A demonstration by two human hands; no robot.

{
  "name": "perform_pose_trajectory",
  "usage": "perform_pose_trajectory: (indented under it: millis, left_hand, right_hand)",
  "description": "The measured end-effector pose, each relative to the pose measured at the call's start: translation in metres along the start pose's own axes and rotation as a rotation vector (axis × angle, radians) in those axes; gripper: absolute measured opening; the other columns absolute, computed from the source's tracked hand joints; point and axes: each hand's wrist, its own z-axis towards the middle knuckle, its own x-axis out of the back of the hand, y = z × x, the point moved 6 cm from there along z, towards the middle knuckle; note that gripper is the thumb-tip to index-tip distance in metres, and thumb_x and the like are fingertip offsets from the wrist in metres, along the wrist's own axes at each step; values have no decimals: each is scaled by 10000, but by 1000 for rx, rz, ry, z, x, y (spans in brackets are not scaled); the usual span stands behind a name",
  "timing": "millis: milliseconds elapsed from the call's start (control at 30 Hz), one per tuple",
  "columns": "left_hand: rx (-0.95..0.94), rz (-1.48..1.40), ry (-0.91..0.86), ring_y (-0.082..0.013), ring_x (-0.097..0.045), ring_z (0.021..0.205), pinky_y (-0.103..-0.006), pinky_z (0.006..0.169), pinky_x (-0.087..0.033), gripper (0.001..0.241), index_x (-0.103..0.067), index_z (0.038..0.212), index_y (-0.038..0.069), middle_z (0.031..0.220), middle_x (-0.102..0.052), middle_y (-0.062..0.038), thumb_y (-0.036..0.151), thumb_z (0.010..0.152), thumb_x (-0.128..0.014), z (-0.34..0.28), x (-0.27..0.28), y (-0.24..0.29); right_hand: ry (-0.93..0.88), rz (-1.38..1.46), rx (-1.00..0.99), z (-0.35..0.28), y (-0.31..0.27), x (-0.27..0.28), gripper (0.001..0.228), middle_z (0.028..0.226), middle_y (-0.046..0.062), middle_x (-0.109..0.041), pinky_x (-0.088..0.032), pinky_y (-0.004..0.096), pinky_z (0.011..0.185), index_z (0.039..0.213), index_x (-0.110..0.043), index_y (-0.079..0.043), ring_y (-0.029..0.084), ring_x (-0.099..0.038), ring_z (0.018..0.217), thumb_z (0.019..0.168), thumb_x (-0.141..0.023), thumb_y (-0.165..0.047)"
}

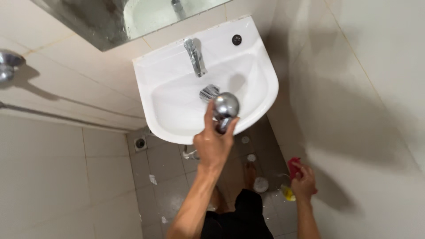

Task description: The person cleans a bathroom sink faucet and a shower head assembly by scrubbing them with a steel wool pad and a red cloth while rinsing them with water from the shower head.

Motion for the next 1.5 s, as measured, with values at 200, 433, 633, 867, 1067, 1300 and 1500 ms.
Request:
perform_pose_trajectory:
  millis: [200,433,633,867,1067,1300,1500]
  left_hand:
    - [66,-6,-49,-244,-744,579,-327,458,-569,685,-470,1317,-93,726,-742,-167,202,829,-851,10,-75,10]
    - [91,84,-57,-248,-746,583,-334,470,-575,686,-475,1344,-79,737,-747,-159,194,848,-861,24,-106,-4]
    - [117,88,-99,-264,-745,582,-338,461,-571,733,-468,1368,-84,769,-750,-172,196,828,-878,56,-128,19]
    - [199,-75,-27,-246,-774,692,-318,525,-585,666,-456,1354,-62,864,-753,-196,201,887,-852,89,-111,38]
    - [462,-195,157,-193,-740,515,-284,416,-525,698,-452,1306,5,801,-777,-187,187,798,-893,141,-20,4]
    - [540,-273,37,-170,-757,547,-291,381,-506,698,-469,1284,-16,722,-747,-178,122,759,-908,146,18,4]
    - [622,-449,-225,-203,-679,441,-286,282,-446,750,-504,1305,4,656,-743,-141,110,681,-905,104,-36,4]
  right_hand:
    - [-190,-17,110,56,-1,-29,506,1177,110,-680,-520,405,1022,1092,-768,-134,302,-639,1172,765,-560,192]
    - [-317,63,184,112,-26,-60,474,1197,139,-659,-529,412,1012,1089,-754,-100,335,-641,1160,762,-565,186]
    - [-371,189,11,113,-32,-76,356,1187,111,-674,-592,377,880,1065,-756,-95,289,-681,1084,823,-619,128]
    - [-393,28,63,115,4,-79,446,1224,97,-682,-578,353,936,1104,-759,-117,276,-679,1111,786,-594,149]
    - [-446,7,-42,126,30,-74,438,1247,102,-675,-535,373,1009,1088,-775,-125,293,-654,1158,797,-579,137]
    - [-485,-174,-90,119,49,-72,431,1288,84,-670,-487,407,1031,1124,-761,-128,307,-629,1198,825,-580,123]
    - [-409,-166,31,111,39,-54,450,1293,127,-651,-484,407,1061,1140,-749,-105,329,-611,1213,807,-591,152]
